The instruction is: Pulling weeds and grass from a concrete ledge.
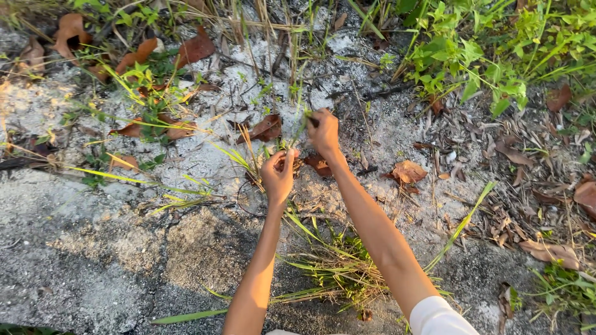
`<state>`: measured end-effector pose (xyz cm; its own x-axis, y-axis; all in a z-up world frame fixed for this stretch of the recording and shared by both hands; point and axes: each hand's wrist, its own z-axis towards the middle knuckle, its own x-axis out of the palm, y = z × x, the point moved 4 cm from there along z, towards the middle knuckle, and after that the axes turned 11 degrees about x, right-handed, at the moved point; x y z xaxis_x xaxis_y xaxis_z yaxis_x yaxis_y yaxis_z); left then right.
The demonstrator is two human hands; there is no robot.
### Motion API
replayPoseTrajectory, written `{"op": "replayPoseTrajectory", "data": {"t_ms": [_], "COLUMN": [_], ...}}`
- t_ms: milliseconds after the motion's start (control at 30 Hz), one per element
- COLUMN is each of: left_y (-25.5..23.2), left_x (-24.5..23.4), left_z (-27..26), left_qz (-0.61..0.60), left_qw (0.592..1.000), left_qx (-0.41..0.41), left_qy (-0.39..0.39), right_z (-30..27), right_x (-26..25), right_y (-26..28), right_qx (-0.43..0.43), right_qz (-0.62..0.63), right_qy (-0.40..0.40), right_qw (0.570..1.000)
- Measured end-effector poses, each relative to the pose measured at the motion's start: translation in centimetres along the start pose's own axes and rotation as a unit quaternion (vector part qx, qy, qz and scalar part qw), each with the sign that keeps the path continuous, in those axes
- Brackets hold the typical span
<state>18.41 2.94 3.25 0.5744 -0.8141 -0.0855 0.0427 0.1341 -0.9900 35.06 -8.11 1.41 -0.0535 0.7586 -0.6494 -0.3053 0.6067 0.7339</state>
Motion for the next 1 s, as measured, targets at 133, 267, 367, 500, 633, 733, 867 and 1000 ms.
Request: {"op": "replayPoseTrajectory", "data": {"t_ms": [133,267,367,500,633,733,867,1000], "left_y": [-1.6,-0.8,0.0,-1.3,-1.4,-1.6,-3.4,-3.6], "left_x": [-0.9,-0.8,0.0,1.5,1.4,-0.1,-2.6,-4.0], "left_z": [0.3,0.9,1.6,2.3,3.0,3.3,4.0,4.1], "left_qz": [-0.002,0.046,0.046,-0.047,-0.069,0.027,0.04,-0.051], "left_qw": [0.999,0.997,0.995,0.972,0.982,0.983,0.987,0.998], "left_qx": [0.05,-0.001,0.028,0.18,0.066,0.13,0.135,0.027], "left_qy": [0.011,0.054,0.088,0.143,0.164,0.128,0.076,0.038], "right_z": [0.1,-0.4,-0.8,-1.7,-1.1,0.0,1.7,4.9], "right_x": [0.1,-3.4,-6.6,-8.9,-8.2,-6.3,-2.6,1.8], "right_y": [-2.8,-2.9,-1.0,3.8,6.0,5.7,4.2,-2.0], "right_qx": [0.076,0.222,0.318,0.234,0.196,0.177,0.188,0.269], "right_qz": [0.088,0.175,0.225,0.275,0.163,0.174,0.33,0.269], "right_qy": [0.02,0.034,0.059,0.236,0.276,0.306,0.392,0.147], "right_qw": [0.993,0.958,0.919,0.902,0.927,0.919,0.838,0.913]}}
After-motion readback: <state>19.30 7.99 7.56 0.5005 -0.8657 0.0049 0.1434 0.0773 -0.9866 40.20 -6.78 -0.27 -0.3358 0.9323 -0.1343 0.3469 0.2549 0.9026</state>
